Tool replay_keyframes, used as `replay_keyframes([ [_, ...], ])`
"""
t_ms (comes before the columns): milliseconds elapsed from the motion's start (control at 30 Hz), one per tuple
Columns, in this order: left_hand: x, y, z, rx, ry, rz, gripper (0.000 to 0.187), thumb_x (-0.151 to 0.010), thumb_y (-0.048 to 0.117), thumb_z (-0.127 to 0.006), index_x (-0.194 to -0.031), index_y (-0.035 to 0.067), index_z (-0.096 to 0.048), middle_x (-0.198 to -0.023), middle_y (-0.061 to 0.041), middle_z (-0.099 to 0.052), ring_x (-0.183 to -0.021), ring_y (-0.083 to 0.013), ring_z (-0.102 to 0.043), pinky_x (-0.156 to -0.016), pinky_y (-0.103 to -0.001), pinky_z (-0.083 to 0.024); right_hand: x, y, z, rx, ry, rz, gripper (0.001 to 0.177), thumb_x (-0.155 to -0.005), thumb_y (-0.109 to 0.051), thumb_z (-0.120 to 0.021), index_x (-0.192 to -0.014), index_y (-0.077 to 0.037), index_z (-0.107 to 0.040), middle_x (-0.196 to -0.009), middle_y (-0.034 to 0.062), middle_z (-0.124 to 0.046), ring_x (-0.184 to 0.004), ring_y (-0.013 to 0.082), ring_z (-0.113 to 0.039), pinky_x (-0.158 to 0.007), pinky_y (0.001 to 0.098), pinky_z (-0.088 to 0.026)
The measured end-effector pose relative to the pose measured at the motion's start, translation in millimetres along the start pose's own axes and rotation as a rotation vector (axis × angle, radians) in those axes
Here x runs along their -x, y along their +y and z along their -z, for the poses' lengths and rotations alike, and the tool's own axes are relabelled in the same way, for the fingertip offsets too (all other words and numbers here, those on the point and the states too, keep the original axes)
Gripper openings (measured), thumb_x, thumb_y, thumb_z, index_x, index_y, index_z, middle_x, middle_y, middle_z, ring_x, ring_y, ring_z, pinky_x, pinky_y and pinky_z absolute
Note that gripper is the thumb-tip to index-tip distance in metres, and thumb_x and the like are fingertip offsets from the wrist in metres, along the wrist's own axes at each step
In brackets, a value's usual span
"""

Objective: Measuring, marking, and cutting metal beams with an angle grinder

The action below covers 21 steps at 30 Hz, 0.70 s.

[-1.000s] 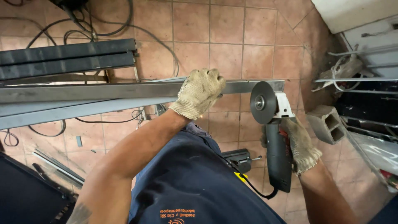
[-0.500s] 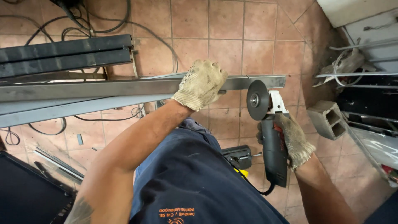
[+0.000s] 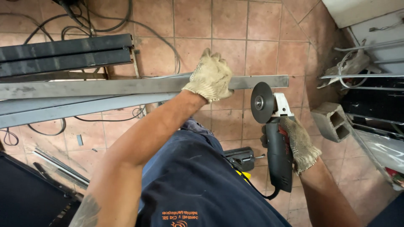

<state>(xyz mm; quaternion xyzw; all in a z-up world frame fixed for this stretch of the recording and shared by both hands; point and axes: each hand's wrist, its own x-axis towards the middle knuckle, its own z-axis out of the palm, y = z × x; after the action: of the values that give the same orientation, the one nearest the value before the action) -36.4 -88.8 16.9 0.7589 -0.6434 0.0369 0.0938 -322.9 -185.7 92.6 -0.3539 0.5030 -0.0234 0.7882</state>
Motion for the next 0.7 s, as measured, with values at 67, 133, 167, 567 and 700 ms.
replay_keyframes([
  [67,-1,0,0,0.0,0.0,-0.001,0.03,-0.066,0.042,-0.081,-0.08,0.018,-0.07,-0.075,-0.009,-0.061,-0.092,-0.0299,-0.056,-0.09,-0.059,-0.04,1,-3,-3,0.001,-0.05,0.028,0.051,-0.089,-0.038,-0.072,-0.122,-0.001,-0.06,-0.086,0.025,-0.067,-0.064,0.0374,-0.066,-0.057,0.047,-0.056],
  [133,4,6,1,0.003,-0.009,-0.002,0.03,-0.066,0.042,-0.081,-0.08,0.018,-0.071,-0.075,-0.009,-0.061,-0.092,-0.0299,-0.056,-0.089,-0.059,-0.04,-1,-1,0,0.081,0.0,0.062,0.051,-0.091,-0.037,-0.068,-0.121,0.003,-0.057,-0.086,0.0293,-0.068,-0.064,0.0417,-0.069,-0.054,0.0503,-0.059],
  [167,5,7,1,0.005,-0.015,-0.003,0.03,-0.066,0.042,-0.081,-0.08,0.018,-0.071,-0.075,-0.009,-0.061,-0.092,-0.0299,-0.056,-0.089,-0.059,-0.04,-1,-4,-4,0.079,0.001,0.057,0.051,-0.091,-0.037,-0.068,-0.121,0.003,-0.057,-0.086,0.0293,-0.068,-0.064,0.0417,-0.069,-0.054,0.0503,-0.059],
  [567,8,8,3,0.011,-0.036,0.018,0.03,-0.067,0.043,-0.08,-0.081,0.018,-0.071,-0.075,-0.009,-0.061,-0.092,-0.03,-0.057,-0.089,-0.059,-0.041,-9,-3,-1,0.014,-0.057,0.023,0.043,-0.092,-0.034,-0.07,-0.119,-0.001,-0.061,-0.088,0.0259,-0.069,-0.067,0.0389,-0.068,-0.057,0.0469,-0.058],
  [700,8,6,3,0.01,-0.041,0.023,0.03,-0.068,0.044,-0.08,-0.081,0.018,-0.071,-0.075,-0.009,-0.062,-0.092,-0.03,-0.058,-0.089,-0.058,-0.041,-11,-8,-8,0.027,-0.012,0.0,0.041,-0.091,-0.033,-0.069,-0.117,-0.002,-0.061,-0.086,0.0242,-0.067,-0.065,0.0354,-0.065,-0.057,0.0437,-0.056],
])
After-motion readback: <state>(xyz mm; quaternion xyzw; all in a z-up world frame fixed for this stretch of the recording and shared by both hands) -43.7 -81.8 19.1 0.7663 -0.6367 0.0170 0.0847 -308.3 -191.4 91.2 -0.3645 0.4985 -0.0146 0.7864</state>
